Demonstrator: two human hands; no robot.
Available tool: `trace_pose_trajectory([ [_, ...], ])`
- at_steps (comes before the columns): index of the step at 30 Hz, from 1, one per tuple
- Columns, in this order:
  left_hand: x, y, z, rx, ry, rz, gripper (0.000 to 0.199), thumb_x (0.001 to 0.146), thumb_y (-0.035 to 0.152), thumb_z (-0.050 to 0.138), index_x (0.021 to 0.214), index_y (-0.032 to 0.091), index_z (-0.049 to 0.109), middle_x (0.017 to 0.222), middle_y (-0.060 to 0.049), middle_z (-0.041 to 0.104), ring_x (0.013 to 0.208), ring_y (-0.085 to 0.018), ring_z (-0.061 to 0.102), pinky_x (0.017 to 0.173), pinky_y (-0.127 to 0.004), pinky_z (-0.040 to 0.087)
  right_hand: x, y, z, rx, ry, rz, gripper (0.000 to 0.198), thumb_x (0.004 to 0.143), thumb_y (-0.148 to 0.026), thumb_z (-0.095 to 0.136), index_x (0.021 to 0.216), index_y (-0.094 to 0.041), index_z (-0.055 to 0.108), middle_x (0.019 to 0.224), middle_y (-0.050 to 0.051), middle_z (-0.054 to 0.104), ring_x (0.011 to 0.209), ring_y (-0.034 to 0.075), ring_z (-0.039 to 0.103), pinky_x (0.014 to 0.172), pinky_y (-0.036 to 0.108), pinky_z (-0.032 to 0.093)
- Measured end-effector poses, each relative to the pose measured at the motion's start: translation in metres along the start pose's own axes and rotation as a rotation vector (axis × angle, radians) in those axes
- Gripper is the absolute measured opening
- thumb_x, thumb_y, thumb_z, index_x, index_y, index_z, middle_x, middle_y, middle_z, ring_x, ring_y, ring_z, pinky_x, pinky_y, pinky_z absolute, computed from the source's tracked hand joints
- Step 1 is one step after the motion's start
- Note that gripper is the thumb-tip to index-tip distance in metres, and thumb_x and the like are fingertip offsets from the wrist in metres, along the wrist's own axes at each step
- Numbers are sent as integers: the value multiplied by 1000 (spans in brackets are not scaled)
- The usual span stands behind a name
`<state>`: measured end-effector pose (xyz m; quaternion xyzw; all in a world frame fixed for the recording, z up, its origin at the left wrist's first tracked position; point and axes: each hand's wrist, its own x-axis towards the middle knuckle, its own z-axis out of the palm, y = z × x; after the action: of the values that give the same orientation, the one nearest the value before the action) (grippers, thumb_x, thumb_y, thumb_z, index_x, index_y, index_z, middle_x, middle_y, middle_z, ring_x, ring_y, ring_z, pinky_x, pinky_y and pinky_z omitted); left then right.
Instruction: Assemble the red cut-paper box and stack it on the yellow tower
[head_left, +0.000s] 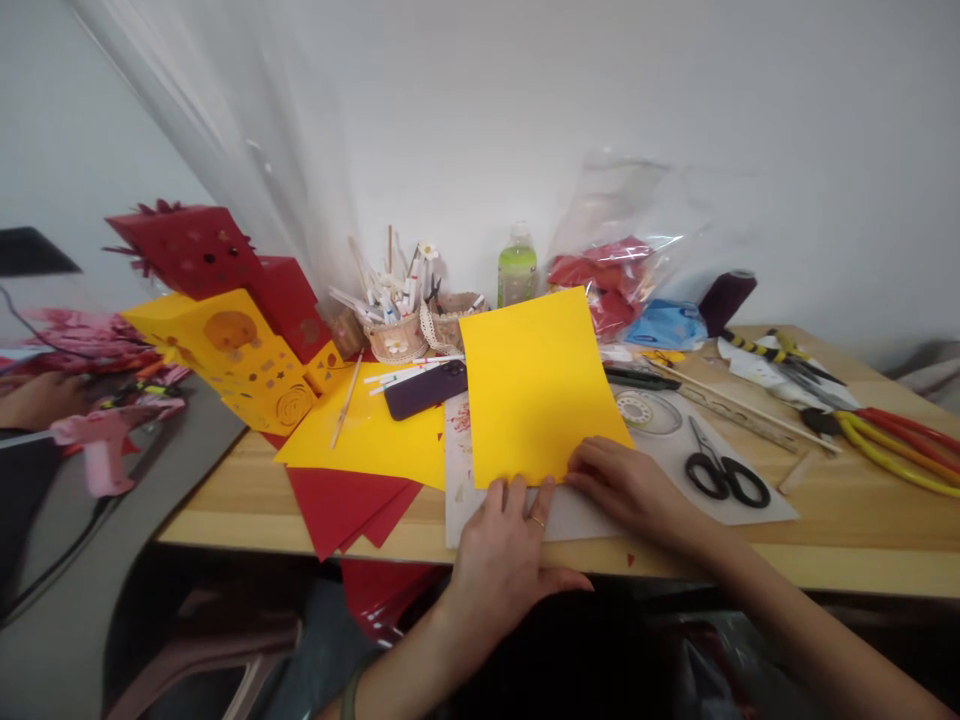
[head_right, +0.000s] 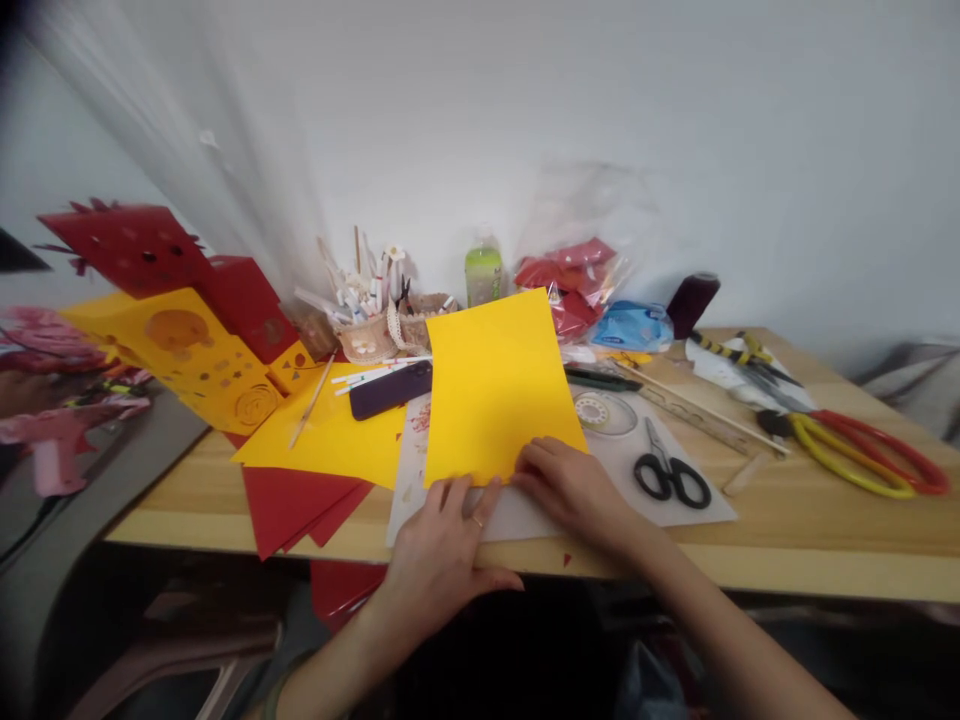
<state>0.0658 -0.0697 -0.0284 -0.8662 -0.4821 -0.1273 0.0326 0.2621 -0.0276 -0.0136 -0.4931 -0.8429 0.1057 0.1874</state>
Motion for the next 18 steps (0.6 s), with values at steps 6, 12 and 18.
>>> trace_pose_trajectory([
  [6, 1, 3, -6, 15, -57, -30, 94, 62, 79, 50, 136, 23, 43, 115, -10, 55, 102, -26, 50, 72, -34, 58, 8, 0, -7, 11, -100, 75, 20, 88, -29, 49, 74, -19, 58, 76, 4, 63, 68, 16, 57, 60, 26, 39],
  [12, 1, 7, -2, 34, -42, -46, 98, 61, 81, 49, 135, 18, 45, 118, -12, 53, 104, -28, 48, 79, -38, 56, 9, 3, -8, -7, -115, 107, 16, 85, -29, 52, 75, -19, 61, 72, 3, 64, 62, 16, 56, 56, 26, 38],
  [18, 1, 7, -1, 84, 8, 26, 102, 58, 79, 52, 133, 11, 46, 112, -16, 56, 98, -29, 52, 76, -40, 54, -19, 12, -21, 5, -42, -29, 21, 91, -30, 46, 88, -20, 65, 89, 8, 64, 85, 19, 60, 72, 31, 46],
])
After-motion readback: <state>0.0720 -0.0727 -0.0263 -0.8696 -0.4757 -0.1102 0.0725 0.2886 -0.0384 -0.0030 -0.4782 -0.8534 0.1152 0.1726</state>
